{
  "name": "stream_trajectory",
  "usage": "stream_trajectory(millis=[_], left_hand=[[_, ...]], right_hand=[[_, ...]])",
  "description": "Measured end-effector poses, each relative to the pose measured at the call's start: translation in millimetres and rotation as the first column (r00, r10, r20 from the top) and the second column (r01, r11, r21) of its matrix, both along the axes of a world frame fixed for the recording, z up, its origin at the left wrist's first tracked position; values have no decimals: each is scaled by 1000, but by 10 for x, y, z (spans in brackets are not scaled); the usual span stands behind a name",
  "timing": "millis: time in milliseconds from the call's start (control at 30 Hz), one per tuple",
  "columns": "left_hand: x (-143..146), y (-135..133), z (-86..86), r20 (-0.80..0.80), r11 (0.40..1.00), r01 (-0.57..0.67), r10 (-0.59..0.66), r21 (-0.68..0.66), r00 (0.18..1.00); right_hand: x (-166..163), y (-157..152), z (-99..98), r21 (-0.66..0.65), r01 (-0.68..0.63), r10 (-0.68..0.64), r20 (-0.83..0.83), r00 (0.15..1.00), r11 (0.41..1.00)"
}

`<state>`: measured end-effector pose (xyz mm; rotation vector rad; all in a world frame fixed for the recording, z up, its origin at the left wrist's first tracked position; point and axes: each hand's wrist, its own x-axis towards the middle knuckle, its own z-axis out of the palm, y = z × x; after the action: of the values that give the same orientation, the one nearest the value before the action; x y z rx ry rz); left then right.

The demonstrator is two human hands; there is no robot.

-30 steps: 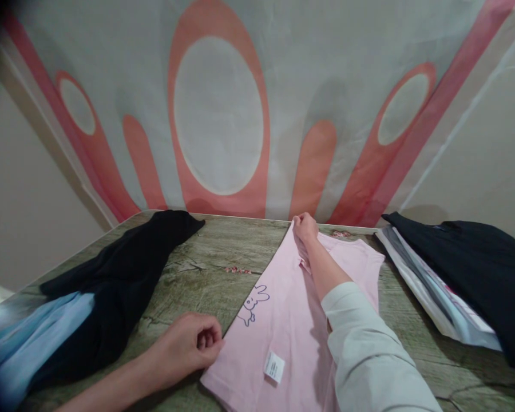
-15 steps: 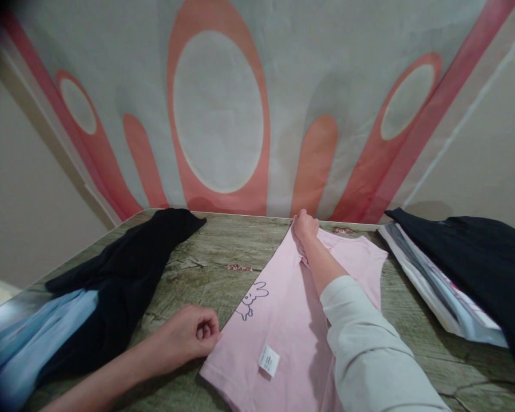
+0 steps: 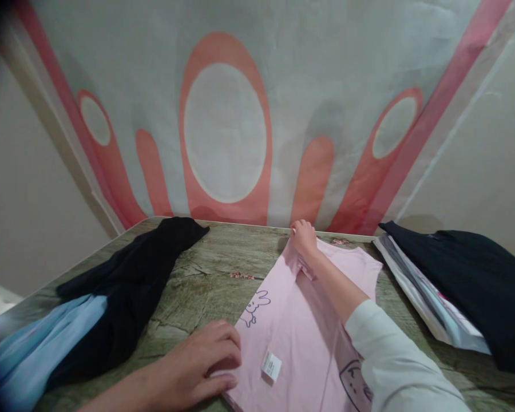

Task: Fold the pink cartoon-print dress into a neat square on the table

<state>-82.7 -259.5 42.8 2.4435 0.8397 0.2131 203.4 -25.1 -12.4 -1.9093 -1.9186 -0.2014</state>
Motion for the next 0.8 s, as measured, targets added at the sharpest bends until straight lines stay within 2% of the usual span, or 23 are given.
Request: stream_trajectory(millis=[67, 133, 300, 400, 500, 567, 700, 767, 800], left_hand=[[0, 0, -23, -3, 1000, 12, -12, 3, 1000], [-1, 1, -53, 0, 1000, 12, -12, 9, 1000], [-4, -19, -65, -14, 1000, -3, 4, 30, 1000], [-1, -45, 1, -64, 998, 2, 2, 64, 998], [34, -91, 29, -127, 994, 30, -16, 104, 992], [93, -137, -49, -163, 989, 72, -50, 130, 985], [268, -254, -352, -189, 969, 161, -125, 188, 974], [344, -284, -402, -168, 964, 213, -186, 160, 968], [373, -274, -373, -144, 961, 250, -232, 119, 962]], right_hand=[[28, -154, -17, -76, -116, 121, 65, 991, 990], [54, -306, -69, -153, -173, 189, 100, 977, 973], [79, -510, -301, -329, -138, 178, 95, 979, 934], [69, -483, -412, -374, -112, 154, 84, 985, 921], [43, -400, -436, -395, -162, 199, 55, 978, 904], [13, -341, -412, -407, -200, 238, 43, 970, 891], [-85, -253, -343, -416, -296, 336, 24, 942, 860], [-142, -226, -323, -411, -371, 414, 16, 910, 833], [-168, -214, -318, -407, -408, 452, 14, 892, 817]])
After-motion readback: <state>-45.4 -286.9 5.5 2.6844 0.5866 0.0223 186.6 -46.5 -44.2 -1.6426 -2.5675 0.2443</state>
